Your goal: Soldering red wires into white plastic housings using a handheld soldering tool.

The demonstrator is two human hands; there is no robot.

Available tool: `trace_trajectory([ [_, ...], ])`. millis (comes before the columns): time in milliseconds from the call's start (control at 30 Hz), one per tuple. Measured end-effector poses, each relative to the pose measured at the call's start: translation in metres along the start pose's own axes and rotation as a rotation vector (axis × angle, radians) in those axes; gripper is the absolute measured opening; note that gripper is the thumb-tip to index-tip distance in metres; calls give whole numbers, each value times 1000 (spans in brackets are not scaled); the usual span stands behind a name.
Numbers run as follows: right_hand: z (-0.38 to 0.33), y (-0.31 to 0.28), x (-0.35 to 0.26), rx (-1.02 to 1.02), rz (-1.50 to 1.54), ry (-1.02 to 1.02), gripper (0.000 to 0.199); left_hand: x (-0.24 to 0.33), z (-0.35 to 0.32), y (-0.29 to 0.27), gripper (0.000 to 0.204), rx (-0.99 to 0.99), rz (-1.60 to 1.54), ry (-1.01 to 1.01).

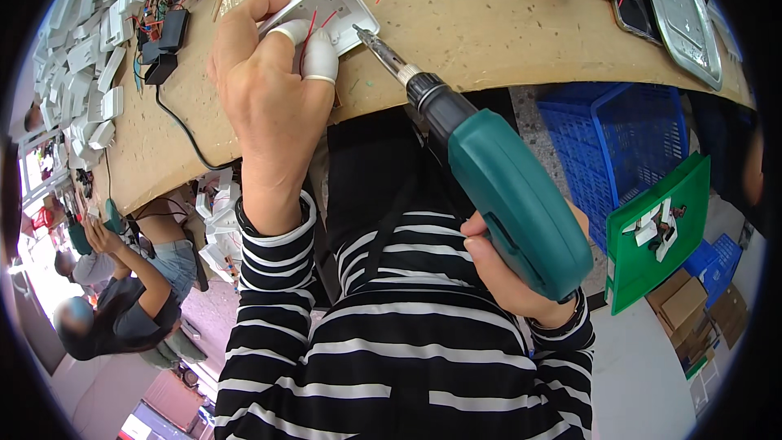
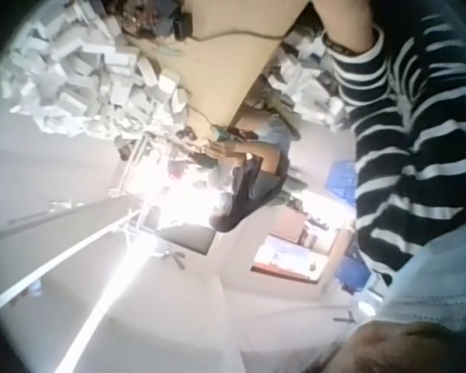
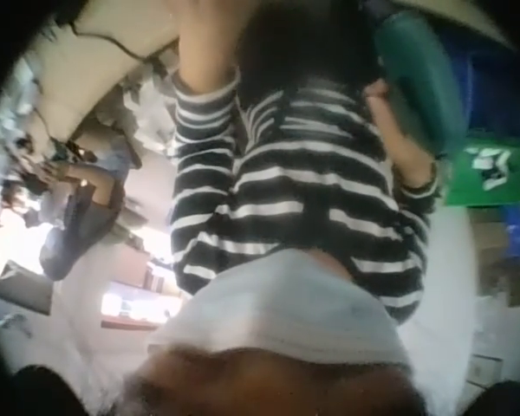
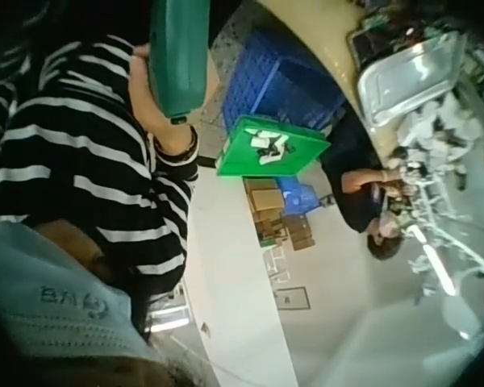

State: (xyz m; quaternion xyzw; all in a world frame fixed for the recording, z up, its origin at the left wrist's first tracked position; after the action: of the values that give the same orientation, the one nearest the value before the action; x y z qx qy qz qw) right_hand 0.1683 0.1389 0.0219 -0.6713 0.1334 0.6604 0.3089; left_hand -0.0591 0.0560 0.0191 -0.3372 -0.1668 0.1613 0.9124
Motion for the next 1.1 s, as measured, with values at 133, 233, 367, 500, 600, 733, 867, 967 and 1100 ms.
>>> trace_trajectory([
  [133, 2, 2, 1, -114, -44, -146, 55, 0, 1, 2, 8, 6, -35, -2],
  [233, 5, 4, 0, -127, -13, -117, 56, 0, 3, 1, 7, -1, -43, -5],
  [367, 4, 9, 0, -84, 83, -60, 57, -1, 3, 2, 7, -21, -61, -10],
  [500, 6, 10, 1, -75, 98, -33, 55, 0, 4, 1, 6, -22, -71, -17],
  [600, 8, 13, 3, -59, 102, -29, 54, 8, 10, -7, 9, -27, -4, 5],
  [733, 8, 15, 4, -30, 103, -39, 52, 16, 14, -12, 9, -58, 116, 133],
  [867, 10, 17, 4, -24, 88, -36, 52, 15, 14, -10, 9, -64, 88, 117],
  [967, 12, 17, 3, -4, 107, -54, 51, 16, 15, -11, 9, -57, 98, 109],
  [1100, 12, 18, 2, -18, 62, -64, 51, 16, 14, -12, 10, -46, 133, 138],
])
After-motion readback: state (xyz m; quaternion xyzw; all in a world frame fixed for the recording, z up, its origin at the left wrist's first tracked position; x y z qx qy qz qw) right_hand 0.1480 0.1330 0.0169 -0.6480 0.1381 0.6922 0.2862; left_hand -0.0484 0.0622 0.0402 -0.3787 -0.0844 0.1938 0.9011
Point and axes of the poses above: each hand's wrist, its own z-axis towards the middle knuckle, its own y-axis out of the palm, x = y × z, the point moved 3 cm from there along z, towards the middle knuckle, and after that the axes turned 7 degrees about x, right-handed, at the moved point
